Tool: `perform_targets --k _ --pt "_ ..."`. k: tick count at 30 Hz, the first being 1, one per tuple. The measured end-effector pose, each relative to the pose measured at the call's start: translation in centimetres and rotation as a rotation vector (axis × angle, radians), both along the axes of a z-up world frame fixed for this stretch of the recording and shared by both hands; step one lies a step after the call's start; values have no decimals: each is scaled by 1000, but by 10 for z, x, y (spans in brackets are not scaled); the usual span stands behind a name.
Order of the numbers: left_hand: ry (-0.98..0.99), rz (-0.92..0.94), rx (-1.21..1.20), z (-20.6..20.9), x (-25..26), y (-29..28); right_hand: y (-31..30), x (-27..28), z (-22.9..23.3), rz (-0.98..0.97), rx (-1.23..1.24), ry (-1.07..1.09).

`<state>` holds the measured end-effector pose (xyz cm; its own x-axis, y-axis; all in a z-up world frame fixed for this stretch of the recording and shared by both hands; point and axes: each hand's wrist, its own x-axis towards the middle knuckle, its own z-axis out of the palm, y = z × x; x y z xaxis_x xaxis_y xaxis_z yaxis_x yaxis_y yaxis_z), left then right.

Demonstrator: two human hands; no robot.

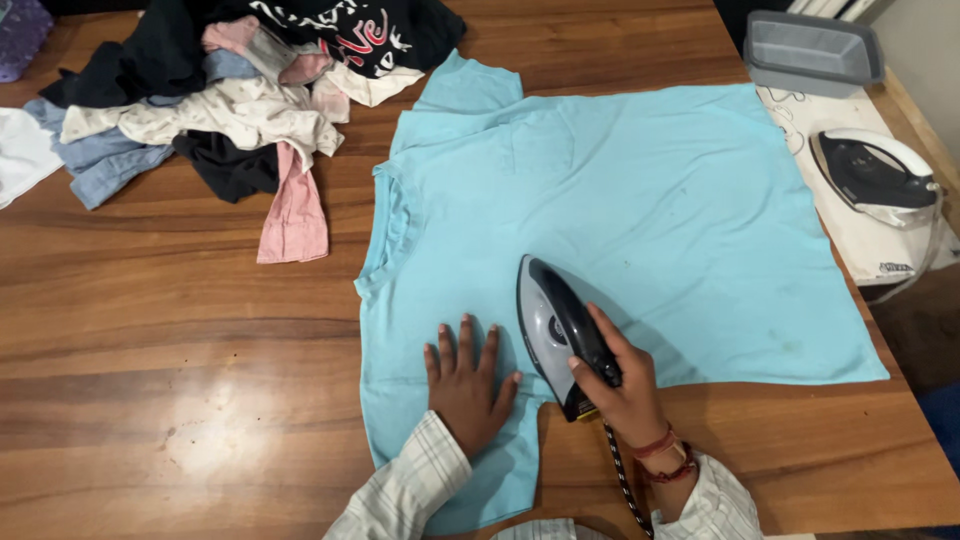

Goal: The person irons a light blue shirt laid flat on a wooden table. They use a handheld iron to smooth the fabric, moving it back and forth across the shirt's surface while holding it in place with the other hand.

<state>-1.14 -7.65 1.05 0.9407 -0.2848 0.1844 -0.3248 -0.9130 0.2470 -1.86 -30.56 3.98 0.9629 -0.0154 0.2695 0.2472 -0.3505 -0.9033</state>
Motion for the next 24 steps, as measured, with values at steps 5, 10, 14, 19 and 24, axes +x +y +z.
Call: perform_targets --k 5,10,14,19,24 --pt "-52 -25 6 -2 -2 -3 -24 1 6 -205 24 16" --pt "-54 -21 -1 -2 -6 -2 -35 -10 -3 -251 41 38" --pt "-37 -24 -6 -1 -4 -2 -58 -20 -8 -250 -11 85" --pt "-27 -21 -6 1 -2 0 -99 -22 -11 -434 13 -30" --pt "-44 -27 -9 1 -4 0 -145 -29 -19 -530 93 -27"
